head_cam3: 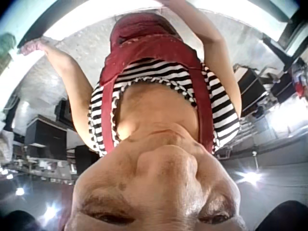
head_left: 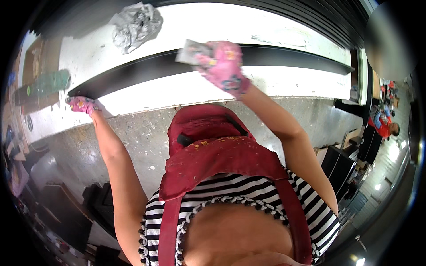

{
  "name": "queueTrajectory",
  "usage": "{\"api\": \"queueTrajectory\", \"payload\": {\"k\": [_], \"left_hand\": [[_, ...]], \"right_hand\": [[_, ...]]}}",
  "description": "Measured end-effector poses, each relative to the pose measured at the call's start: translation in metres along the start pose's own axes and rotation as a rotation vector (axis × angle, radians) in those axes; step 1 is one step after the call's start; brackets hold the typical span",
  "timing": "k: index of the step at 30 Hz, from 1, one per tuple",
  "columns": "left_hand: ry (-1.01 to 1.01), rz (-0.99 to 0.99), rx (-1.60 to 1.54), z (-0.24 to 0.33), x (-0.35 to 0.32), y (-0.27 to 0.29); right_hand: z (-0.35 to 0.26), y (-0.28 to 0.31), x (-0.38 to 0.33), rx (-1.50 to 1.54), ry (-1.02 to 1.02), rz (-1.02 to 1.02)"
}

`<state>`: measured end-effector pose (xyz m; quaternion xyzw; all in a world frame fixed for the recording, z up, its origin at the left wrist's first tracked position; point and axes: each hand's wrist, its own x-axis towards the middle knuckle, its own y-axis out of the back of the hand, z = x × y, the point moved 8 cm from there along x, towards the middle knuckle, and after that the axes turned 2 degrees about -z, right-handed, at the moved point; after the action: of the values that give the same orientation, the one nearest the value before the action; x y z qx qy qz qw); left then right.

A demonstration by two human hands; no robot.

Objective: The person wipes and scrubs long black wooden parts on a white workbench using a cloth and a small abrasive block. They handle each piece individually, wiping both sides and edges before moving to the next.

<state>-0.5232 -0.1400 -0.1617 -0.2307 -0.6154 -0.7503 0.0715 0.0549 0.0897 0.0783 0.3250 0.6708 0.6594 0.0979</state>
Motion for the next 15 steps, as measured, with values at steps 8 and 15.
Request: {"api": "queueTrajectory", "payload": {"k": [8,15], "left_hand": [[0.157,0.144,-0.867,-0.043,0.021,0.006],[0.236,0.018,-0.927,0.003,-0.002,0.036]], "right_hand": [[0.194,0.063,-0.139,-0.341,-0.548,0.070],[0.084,-0.020,-0.074,0.550,-0.550,0.130]]}}
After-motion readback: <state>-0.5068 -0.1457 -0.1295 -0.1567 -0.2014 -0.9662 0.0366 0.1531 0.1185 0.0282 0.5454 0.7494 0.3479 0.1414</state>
